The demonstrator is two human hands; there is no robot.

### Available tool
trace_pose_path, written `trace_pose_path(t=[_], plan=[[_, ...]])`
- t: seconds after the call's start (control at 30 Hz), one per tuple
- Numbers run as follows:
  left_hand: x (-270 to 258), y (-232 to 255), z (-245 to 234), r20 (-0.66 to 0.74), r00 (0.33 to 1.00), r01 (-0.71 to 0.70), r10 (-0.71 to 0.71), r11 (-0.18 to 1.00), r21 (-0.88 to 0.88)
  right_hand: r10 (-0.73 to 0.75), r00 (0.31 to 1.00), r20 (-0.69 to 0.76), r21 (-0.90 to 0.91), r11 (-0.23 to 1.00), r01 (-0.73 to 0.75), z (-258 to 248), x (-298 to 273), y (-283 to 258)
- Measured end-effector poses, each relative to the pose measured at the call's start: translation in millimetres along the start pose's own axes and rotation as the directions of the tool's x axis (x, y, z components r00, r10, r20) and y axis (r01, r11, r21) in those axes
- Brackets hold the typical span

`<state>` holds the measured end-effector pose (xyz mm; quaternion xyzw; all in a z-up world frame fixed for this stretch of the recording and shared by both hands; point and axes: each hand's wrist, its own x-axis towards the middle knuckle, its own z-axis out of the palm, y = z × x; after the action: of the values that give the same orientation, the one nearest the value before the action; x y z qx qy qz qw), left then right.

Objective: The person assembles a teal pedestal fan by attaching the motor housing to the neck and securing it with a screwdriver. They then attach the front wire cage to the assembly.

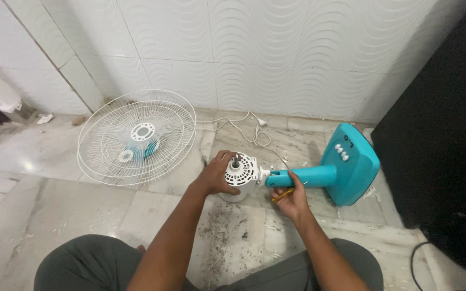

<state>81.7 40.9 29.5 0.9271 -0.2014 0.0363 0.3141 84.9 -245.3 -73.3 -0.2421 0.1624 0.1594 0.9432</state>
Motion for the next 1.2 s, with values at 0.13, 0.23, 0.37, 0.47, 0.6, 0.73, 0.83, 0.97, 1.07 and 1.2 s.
trace_pose_path(t=[0.13, 0.23, 0.37, 0.47, 0.6, 0.73, 0.83, 0.97, 1.07, 1.2], plan=[[-1.3, 4.1, -4.9, 0.014, 1.0, 0.009, -0.009, 1.0, 0.014, -0.001, 0.986, -0.167, -0.067, 0.998, -0.011, 5.7, -3.2, 3.5], [-5.9, 9.5, -3.0, 0.013, 0.999, 0.034, -0.034, 0.998, 0.044, -0.178, 0.927, -0.329, -0.312, 0.948, 0.071, 6.5, -19.7, 17.5], [-7.0, 11.7, -2.0, 0.04, 0.993, 0.108, -0.114, 0.986, 0.125, -0.473, 0.767, -0.434, -0.741, 0.672, -0.004, -1.4, -27.5, 29.0], [-9.6, 13.6, 0.9, -0.007, 0.997, 0.082, -0.082, 0.979, 0.186, -0.63, 0.746, -0.215, -0.953, 0.301, -0.02, -21.2, -27.4, 33.0], [-22.1, 22.4, 0.9, -0.018, 0.991, 0.135, -0.136, 0.943, 0.306, -0.645, 0.758, 0.094, -0.966, -0.244, -0.088, -46.1, -39.5, 36.5], [-38.2, 12.5, -19.1, 0.062, 0.962, 0.231, -0.266, 0.912, 0.338, -0.604, 0.797, -0.008, -0.894, -0.352, -0.275, -30.9, -50.4, 31.3], [-64.6, -29.8, -46.7, 0.03, 0.943, 0.283, -0.332, 0.845, 0.453, -0.599, 0.797, -0.08, -0.819, -0.416, -0.394, -7.2, -63.1, 29.5], [-100.9, -104.5, -86.3, -0.047, 0.918, 0.328, -0.393, 0.688, 0.648, -0.605, 0.785, -0.132, -0.752, -0.455, -0.477, 20.3, -70.2, 25.2], [-104.7, -141.7, -101.5, -0.148, 0.863, 0.481, -0.484, 0.694, 0.536, -0.604, 0.79, -0.107, -0.873, -0.324, -0.366, 19.0, -60.5, 28.2], [-79.6, -153.2, -108.7, -0.446, 0.456, 0.76, -0.77, 0.598, -0.256, -0.551, 0.83, 0.084, -0.969, -0.241, -0.062, -6.0, -38.2, 30.5]])
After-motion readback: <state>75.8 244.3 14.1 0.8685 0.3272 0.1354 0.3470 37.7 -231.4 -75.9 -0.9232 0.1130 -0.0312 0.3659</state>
